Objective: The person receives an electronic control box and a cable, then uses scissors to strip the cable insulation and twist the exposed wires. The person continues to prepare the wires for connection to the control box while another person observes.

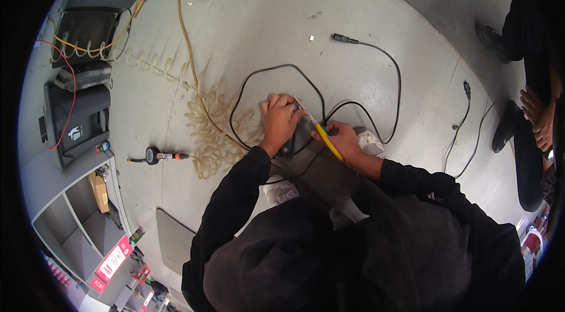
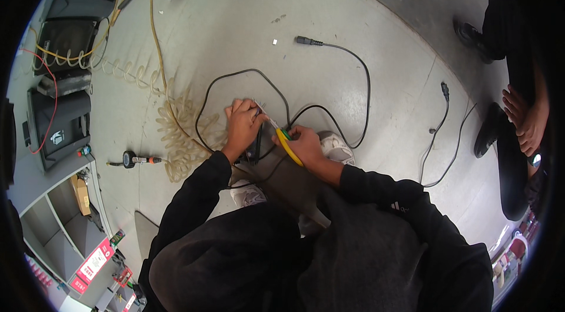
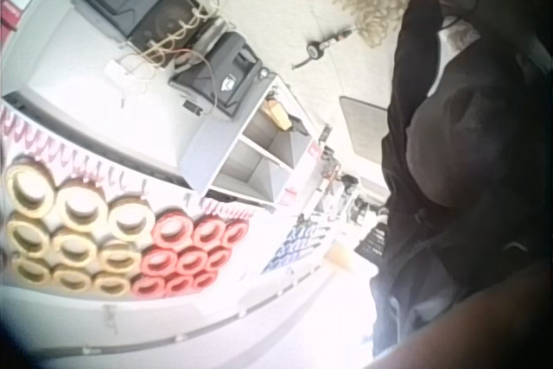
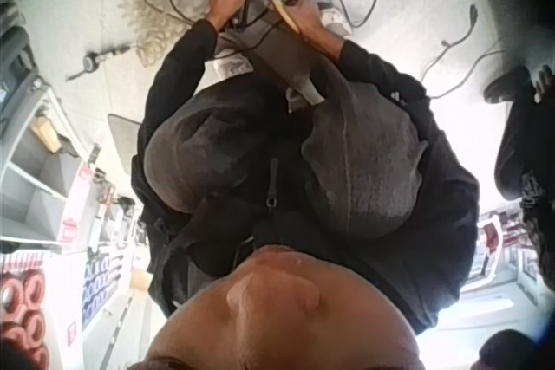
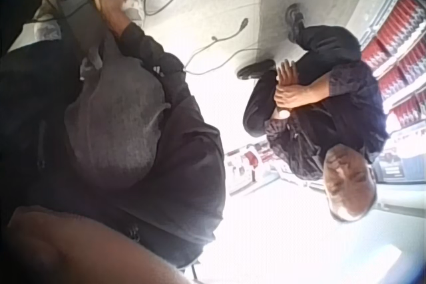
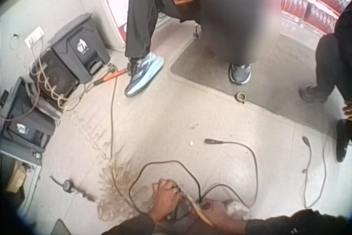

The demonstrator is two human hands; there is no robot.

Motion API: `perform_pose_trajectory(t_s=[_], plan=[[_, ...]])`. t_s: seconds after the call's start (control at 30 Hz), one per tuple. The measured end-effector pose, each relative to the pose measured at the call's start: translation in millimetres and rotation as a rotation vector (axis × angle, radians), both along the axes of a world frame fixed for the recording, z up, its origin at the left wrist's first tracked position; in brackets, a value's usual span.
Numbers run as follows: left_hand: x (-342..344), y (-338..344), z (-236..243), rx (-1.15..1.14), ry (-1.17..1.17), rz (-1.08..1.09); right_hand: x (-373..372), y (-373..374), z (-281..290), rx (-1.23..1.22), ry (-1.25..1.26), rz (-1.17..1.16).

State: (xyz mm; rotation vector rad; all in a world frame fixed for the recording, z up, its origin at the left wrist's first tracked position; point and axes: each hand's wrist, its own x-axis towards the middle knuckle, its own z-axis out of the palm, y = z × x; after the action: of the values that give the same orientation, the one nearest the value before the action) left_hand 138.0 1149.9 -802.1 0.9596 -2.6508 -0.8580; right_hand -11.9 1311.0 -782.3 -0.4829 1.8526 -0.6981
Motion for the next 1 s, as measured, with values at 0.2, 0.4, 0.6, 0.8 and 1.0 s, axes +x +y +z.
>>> perform_pose_trajectory(t_s=[0.2,0.4,0.6,0.8,1.0], plan=[[-0.9,0.4,-0.8,-0.016,0.012,-0.004,7.5,4.0,-9.1,-0.028,-0.022,-0.052],[-1.0,1.1,-2.2,-0.029,0.019,0.012,12.3,5.8,-17.4,-0.001,-0.087,-0.095],[-1.8,1.9,-1.8,-0.015,0.019,0.019,13.7,8.5,-24.7,0.005,-0.146,-0.115],[-1.8,1.1,-3.4,-0.018,0.009,0.018,16.4,9.8,-21.0,-0.006,-0.155,-0.164],[-1.7,0.9,-5.2,-0.047,-0.002,0.028,18.0,7.9,-15.3,0.004,-0.182,-0.195]])
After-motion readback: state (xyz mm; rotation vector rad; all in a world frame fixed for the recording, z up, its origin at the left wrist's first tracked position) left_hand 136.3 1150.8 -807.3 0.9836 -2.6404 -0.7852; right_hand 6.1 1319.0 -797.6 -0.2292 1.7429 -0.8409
